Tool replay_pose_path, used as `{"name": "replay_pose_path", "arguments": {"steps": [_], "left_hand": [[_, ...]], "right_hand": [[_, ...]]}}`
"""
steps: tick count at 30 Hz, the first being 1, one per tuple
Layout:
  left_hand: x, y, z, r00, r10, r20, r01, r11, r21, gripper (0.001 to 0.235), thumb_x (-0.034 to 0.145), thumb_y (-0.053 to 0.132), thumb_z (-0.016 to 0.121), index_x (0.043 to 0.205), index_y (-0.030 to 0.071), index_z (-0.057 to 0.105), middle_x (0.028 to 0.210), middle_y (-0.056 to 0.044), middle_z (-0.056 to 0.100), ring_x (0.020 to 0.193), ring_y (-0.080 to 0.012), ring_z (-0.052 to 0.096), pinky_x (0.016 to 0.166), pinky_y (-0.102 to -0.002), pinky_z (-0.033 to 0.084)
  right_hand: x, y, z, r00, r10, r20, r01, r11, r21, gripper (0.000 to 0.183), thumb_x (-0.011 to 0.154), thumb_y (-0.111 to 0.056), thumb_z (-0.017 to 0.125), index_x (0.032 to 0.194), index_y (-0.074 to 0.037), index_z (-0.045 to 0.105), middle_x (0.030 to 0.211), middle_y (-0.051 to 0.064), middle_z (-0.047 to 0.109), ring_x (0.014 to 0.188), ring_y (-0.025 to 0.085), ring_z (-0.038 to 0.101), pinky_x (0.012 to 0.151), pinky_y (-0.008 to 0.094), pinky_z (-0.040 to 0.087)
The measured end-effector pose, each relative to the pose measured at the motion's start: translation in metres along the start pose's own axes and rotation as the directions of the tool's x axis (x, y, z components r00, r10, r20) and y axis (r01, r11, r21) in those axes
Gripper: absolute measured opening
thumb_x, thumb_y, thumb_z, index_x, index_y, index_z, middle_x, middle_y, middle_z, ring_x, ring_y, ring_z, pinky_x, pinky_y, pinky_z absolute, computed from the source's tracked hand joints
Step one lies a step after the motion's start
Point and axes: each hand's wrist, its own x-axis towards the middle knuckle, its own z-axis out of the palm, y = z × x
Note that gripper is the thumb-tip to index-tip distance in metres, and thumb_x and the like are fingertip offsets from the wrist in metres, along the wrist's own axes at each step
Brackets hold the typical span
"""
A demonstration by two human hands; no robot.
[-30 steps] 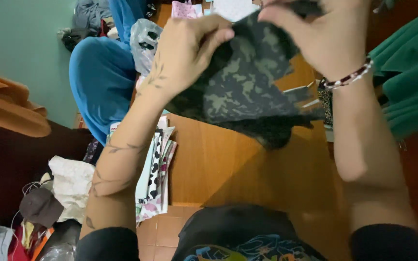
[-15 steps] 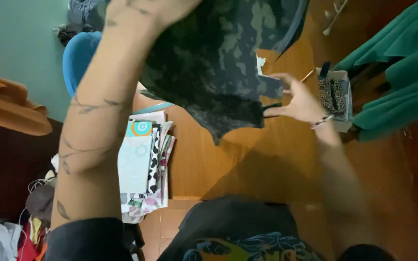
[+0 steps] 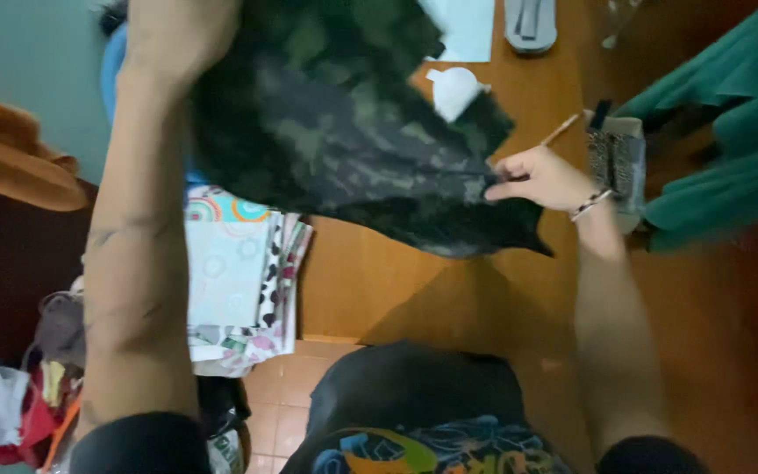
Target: The person cuts a piece of light blue fabric using scissors, then folds and places it into a container. They then pick up a piece of camouflage fabric, unfold it, and place it on the table. Finally, they sort through a stack of patterned fabrics.
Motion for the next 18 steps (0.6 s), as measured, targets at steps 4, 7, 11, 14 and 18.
{"name": "replay_pose_path", "arguments": {"steps": [4, 7, 11, 14, 18], "left_hand": [[-0.063, -0.075, 0.072, 0.994, -0.080, 0.076, 0.086, 0.992, -0.088, 0.025, 0.127, 0.024, 0.052, 0.109, 0.011, 0.063, 0.094, -0.007, 0.063, 0.090, -0.0331, 0.064, 0.088, -0.044, 0.049], [-0.156, -0.130, 0.133, 0.979, -0.203, 0.028, 0.205, 0.978, -0.045, 0.036, 0.119, 0.009, 0.059, 0.085, -0.003, 0.061, 0.073, -0.025, 0.055, 0.073, -0.0361, 0.056, 0.070, -0.047, 0.044], [-0.271, -0.173, 0.212, 0.744, -0.664, 0.074, 0.660, 0.747, 0.077, 0.030, 0.107, 0.025, 0.055, 0.110, -0.001, 0.069, 0.092, -0.033, 0.067, 0.095, -0.0580, 0.061, 0.082, -0.064, 0.046], [-0.326, -0.188, 0.246, 0.650, -0.757, 0.073, 0.751, 0.654, 0.091, 0.026, 0.106, 0.028, 0.052, 0.107, 0.008, 0.069, 0.092, -0.025, 0.069, 0.096, -0.0524, 0.064, 0.083, -0.060, 0.047], [-0.360, -0.192, 0.262, 0.542, -0.840, 0.031, 0.823, 0.538, 0.185, 0.024, 0.106, 0.034, 0.053, 0.112, 0.015, 0.068, 0.094, -0.020, 0.072, 0.099, -0.0483, 0.066, 0.086, -0.057, 0.049]], "right_hand": [[-0.016, 0.003, -0.042, 0.965, 0.173, 0.196, -0.165, 0.985, -0.053, 0.021, 0.083, -0.023, 0.083, 0.101, -0.013, 0.081, 0.087, -0.003, 0.077, 0.080, 0.014, 0.057, 0.080, 0.034, 0.049], [0.000, -0.014, -0.050, 0.936, 0.300, 0.186, -0.243, 0.930, -0.275, 0.032, 0.068, -0.034, 0.092, 0.094, -0.017, 0.083, 0.086, 0.005, 0.081, 0.077, 0.021, 0.068, 0.073, 0.038, 0.052], [0.040, 0.106, -0.001, 0.896, 0.426, 0.127, -0.331, 0.831, -0.447, 0.037, 0.062, -0.056, 0.091, 0.085, -0.027, 0.082, 0.076, 0.000, 0.076, 0.077, 0.021, 0.071, 0.066, 0.034, 0.053], [0.050, 0.177, 0.048, 0.885, 0.465, -0.018, -0.405, 0.751, -0.521, 0.040, 0.067, -0.060, 0.085, 0.098, -0.037, 0.077, 0.096, 0.000, 0.076, 0.097, 0.027, 0.071, 0.080, 0.040, 0.055], [0.030, 0.209, 0.092, 0.863, 0.366, -0.349, -0.500, 0.719, -0.483, 0.037, 0.087, -0.043, 0.074, 0.123, -0.038, 0.066, 0.106, -0.003, 0.069, 0.109, 0.025, 0.065, 0.095, 0.050, 0.048]]}}
